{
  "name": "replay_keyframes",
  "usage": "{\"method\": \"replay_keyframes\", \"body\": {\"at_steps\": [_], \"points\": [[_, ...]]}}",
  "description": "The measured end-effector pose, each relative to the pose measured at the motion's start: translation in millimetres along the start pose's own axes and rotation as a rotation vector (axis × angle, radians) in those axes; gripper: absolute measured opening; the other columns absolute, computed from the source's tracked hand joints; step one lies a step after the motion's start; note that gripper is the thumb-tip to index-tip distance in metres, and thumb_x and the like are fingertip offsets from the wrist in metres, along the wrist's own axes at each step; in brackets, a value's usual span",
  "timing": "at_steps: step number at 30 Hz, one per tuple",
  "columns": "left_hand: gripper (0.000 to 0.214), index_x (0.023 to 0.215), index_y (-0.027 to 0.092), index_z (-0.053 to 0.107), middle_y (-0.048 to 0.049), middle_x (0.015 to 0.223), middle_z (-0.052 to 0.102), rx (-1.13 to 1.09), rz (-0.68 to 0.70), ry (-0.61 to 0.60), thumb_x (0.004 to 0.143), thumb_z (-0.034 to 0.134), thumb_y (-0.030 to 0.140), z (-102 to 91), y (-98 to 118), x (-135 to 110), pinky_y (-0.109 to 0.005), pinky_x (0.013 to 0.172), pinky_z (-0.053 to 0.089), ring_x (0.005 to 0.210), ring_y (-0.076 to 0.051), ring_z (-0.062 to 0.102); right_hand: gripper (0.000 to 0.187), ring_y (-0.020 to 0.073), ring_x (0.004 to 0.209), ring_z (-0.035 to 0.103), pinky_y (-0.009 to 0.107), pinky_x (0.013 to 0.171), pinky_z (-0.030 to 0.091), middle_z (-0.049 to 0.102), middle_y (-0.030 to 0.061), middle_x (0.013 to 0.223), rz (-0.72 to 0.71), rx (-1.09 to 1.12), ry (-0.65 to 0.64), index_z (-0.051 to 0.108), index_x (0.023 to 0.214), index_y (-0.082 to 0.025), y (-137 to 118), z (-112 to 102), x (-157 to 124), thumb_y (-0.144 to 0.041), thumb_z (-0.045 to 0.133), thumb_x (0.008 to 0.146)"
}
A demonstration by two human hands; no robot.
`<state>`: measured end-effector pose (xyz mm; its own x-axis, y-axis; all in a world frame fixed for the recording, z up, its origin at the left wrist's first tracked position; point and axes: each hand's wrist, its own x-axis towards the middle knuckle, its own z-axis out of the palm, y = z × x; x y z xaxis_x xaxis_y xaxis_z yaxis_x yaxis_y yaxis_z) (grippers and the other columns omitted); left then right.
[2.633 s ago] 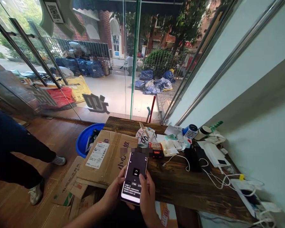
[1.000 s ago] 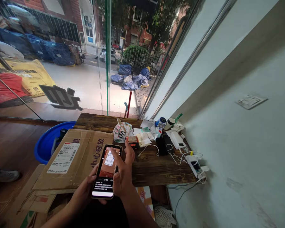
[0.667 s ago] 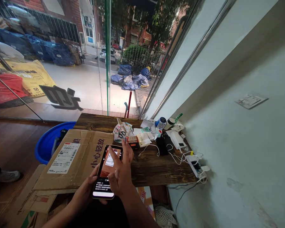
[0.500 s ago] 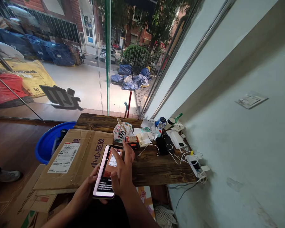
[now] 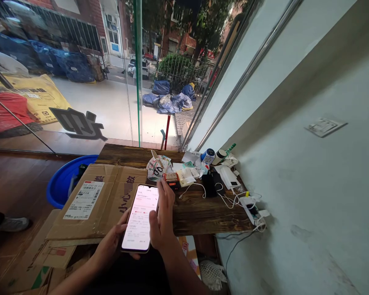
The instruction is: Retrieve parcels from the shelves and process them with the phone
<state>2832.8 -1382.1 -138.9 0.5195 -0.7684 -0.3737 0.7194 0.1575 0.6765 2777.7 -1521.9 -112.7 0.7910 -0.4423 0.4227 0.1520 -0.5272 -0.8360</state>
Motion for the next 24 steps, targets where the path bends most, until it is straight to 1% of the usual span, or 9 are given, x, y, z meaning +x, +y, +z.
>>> {"method": "replay_keyframes", "body": {"at_steps": [2,4,6,8,11,14,17,20,24], "points": [[0.081,0.147,0.027,0.024,-0.0118,0.143,0.042,-0.021,-0.004,0.019,0.073,0.054,0.037,-0.2,0.6,-0.4,-0.033,0.041,0.056,0.101,-0.036,0.060,0.072,0.0306,0.134,0.034,0.052,0.107,0.031,0.027,0.0109,0.152,0.174,0.242,-0.065,0.016,0.147,-0.027,3.0,-2.8,-5.4,-0.052,0.046,0.087],[0.084,0.148,0.028,0.020,-0.0120,0.143,0.042,-0.027,-0.017,0.056,0.072,0.054,0.037,0.4,2.0,-1.3,-0.036,0.042,0.056,0.099,-0.037,0.060,0.084,0.0299,0.131,0.040,0.049,0.106,0.035,0.030,0.0123,0.151,0.269,0.400,-0.228,0.014,0.147,-0.025,6.7,-6.7,-11.5,-0.044,0.059,0.079],[0.085,0.148,0.029,0.017,-0.0122,0.142,0.042,-0.021,-0.011,0.075,0.072,0.053,0.038,1.1,3.4,-2.1,-0.036,0.042,0.056,0.100,-0.037,0.059,0.091,0.0300,0.132,0.039,0.050,0.108,0.033,0.032,0.0130,0.150,0.270,0.422,-0.350,0.014,0.146,-0.023,10.2,-10.5,-17.5,-0.036,0.065,0.072],[0.084,0.148,0.029,0.018,-0.0120,0.141,0.044,-0.017,0.001,0.069,0.073,0.053,0.038,1.3,3.8,-2.3,-0.035,0.042,0.056,0.102,-0.038,0.059,0.092,0.0301,0.133,0.038,0.050,0.108,0.033,0.035,0.0137,0.148,0.256,0.381,-0.387,0.014,0.146,-0.022,12.8,-13.0,-22.6,-0.027,0.065,0.069],[0.082,0.147,0.029,0.021,-0.0119,0.140,0.044,-0.023,0.011,0.066,0.072,0.053,0.038,0.7,3.2,-1.6,-0.035,0.042,0.056,0.101,-0.037,0.060,0.095,0.0296,0.132,0.039,0.051,0.106,0.035,0.037,0.0149,0.147,0.282,0.346,-0.398,0.010,0.146,-0.023,14.7,-13.9,-27.1,-0.020,0.064,0.069],[0.081,0.146,0.028,0.025,-0.0114,0.142,0.042,-0.018,0.022,0.058,0.072,0.054,0.040,0.8,3.3,-1.4,-0.037,0.043,0.057,0.102,-0.038,0.059,0.091,0.0293,0.130,0.043,0.050,0.106,0.036,0.038,0.0137,0.147,0.307,0.451,-0.398,0.014,0.145,-0.024,14.4,-12.5,-27.1,-0.024,0.065,0.069],[0.076,0.144,0.024,0.031,-0.0120,0.139,0.046,0.013,0.004,0.037,0.073,0.053,0.041,2.1,5.2,-3.2,-0.035,0.043,0.057,0.104,-0.037,0.058,0.071,0.0268,0.127,0.046,0.045,0.105,0.037,0.045,0.0109,0.142,0.341,0.561,-0.324,0.029,0.140,-0.024,12.2,-8.1,-24.4,-0.034,0.061,0.077],[0.073,0.141,0.022,0.033,-0.0129,0.136,0.049,0.017,-0.017,0.024,0.074,0.053,0.042,2.4,5.6,-4.5,-0.033,0.043,0.056,0.104,-0.036,0.059,0.050,0.0229,0.119,0.053,0.040,0.101,0.041,0.056,0.0083,0.130,0.397,0.544,-0.199,0.040,0.132,-0.025,9.0,-0.4,-21.2,-0.036,0.054,0.086],[0.075,0.142,0.022,0.032,-0.0136,0.135,0.049,-0.018,-0.013,0.006,0.073,0.055,0.043,-0.4,2.1,-3.5,-0.030,0.041,0.055,0.103,-0.037,0.061,0.039,0.0215,0.108,0.059,0.035,0.093,0.046,0.064,0.0066,0.117,0.413,0.511,-0.094,0.049,0.122,-0.024,5.5,8.0,-18.4,-0.039,0.056,0.087]]}}
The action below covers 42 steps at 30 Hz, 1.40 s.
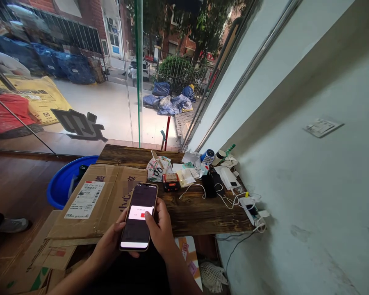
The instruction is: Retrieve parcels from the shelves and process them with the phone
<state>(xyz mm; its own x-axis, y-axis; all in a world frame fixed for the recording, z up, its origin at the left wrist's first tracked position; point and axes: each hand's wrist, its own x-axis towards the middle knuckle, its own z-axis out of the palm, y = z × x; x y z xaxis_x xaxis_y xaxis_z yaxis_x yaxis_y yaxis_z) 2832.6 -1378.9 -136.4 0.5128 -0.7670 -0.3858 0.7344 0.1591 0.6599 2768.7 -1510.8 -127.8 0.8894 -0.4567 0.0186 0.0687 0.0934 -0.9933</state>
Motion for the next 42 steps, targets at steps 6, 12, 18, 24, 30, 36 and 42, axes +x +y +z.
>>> {"method": "replay_keyframes", "body": {"at_steps": [6,12,18,24,30,36,42], "points": [[0.071,0.140,0.022,0.031,-0.0128,0.139,0.047,0.018,0.013,0.004,0.076,0.053,0.042,-2.2,-1.5,-1.2,-0.034,0.045,0.057,0.100,-0.035,0.062,0.040,0.0216,0.104,0.061,0.035,0.092,0.047,0.065,0.0052,0.113,0.014,0.089,-0.005,0.051,0.121,-0.023,-1.2,2.4,-0.7,-0.044,0.051,0.087],[0.073,0.139,0.019,0.035,-0.0096,0.134,0.053,-0.009,0.031,0.025,0.073,0.057,0.044,-2.3,-2.8,-2.3,-0.030,0.061,0.058,0.112,-0.031,0.057,0.038,0.0216,0.098,0.062,0.035,0.088,0.048,0.067,0.0051,0.110,0.005,0.062,0.021,0.053,0.119,-0.023,1.0,4.0,-2.1,-0.042,0.051,0.087],[0.071,0.134,0.020,0.043,-0.0074,0.131,0.056,-0.013,0.048,0.050,0.070,0.060,0.046,-1.4,-1.3,-1.9,-0.028,0.067,0.056,0.122,-0.031,0.049,0.038,0.0212,0.099,0.062,0.035,0.090,0.048,0.067,0.0051,0.111,-0.002,0.038,0.025,0.052,0.120,-0.023,4.7,4.4,-5.6,-0.039,0.052,0.086],[0.080,0.137,0.021,0.041,-0.0102,0.137,0.049,0.017,0.012,0.091,0.065,0.061,0.047,4.0,1.5,-4.5,-0.028,0.048,0.054,0.116,-0.037,0.050,0.040,0.0236,0.106,0.060,0.037,0.092,0.048,0.065,0.0068,0.114,-0.040,0.004,0.039,0.050,0.122,-0.022,6.9,3.3,-7.8,-0.036,0.055,0.085],[0.089,0.146,0.025,0.024,-0.0120,0.133,0.052,0.047,0.003,0.089,0.066,0.059,0.044,3.7,-1.6,-2.3,-0.032,0.042,0.054,0.106,-0.037,0.056,0.048,0.0259,0.118,0.053,0.044,0.101,0.042,0.057,0.0101,0.128,-0.064,-0.004,0.084,0.043,0.131,-0.022,12.9,3.0,-9.7,-0.050,0.041,0.091],[0.084,0.146,0.025,0.025,-0.0110,0.136,0.048,0.065,-0.011,0.030,0.069,0.055,0.043,4.2,-1.6,-5.1,-0.033,0.039,0.054,0.100,-0.035,0.058,0.063,0.0306,0.139,0.024,0.052,0.109,0.030,0.015,0.0110,0.153,-0.389,-0.516,0.081,0.020,0.146,-0.027,3.6,-5.7,-6.5,-0.059,0.026,0.092],[0.095,0.146,0.020,0.025,-0.0131,0.139,0.045,0.083,-0.061,0.092,0.062,0.059,0.046,8.8,-0.9,-8.2,-0.034,0.041,0.053,0.080,-0.028,0.061,0.063,0.0338,0.139,0.018,0.055,0.110,0.024,0.007,0.0059,0.153,-0.446,-0.800,-0.058,0.035,0.142,-0.032,-14.9,-8.1,4.5,-0.064,0.020,0.090]]}}
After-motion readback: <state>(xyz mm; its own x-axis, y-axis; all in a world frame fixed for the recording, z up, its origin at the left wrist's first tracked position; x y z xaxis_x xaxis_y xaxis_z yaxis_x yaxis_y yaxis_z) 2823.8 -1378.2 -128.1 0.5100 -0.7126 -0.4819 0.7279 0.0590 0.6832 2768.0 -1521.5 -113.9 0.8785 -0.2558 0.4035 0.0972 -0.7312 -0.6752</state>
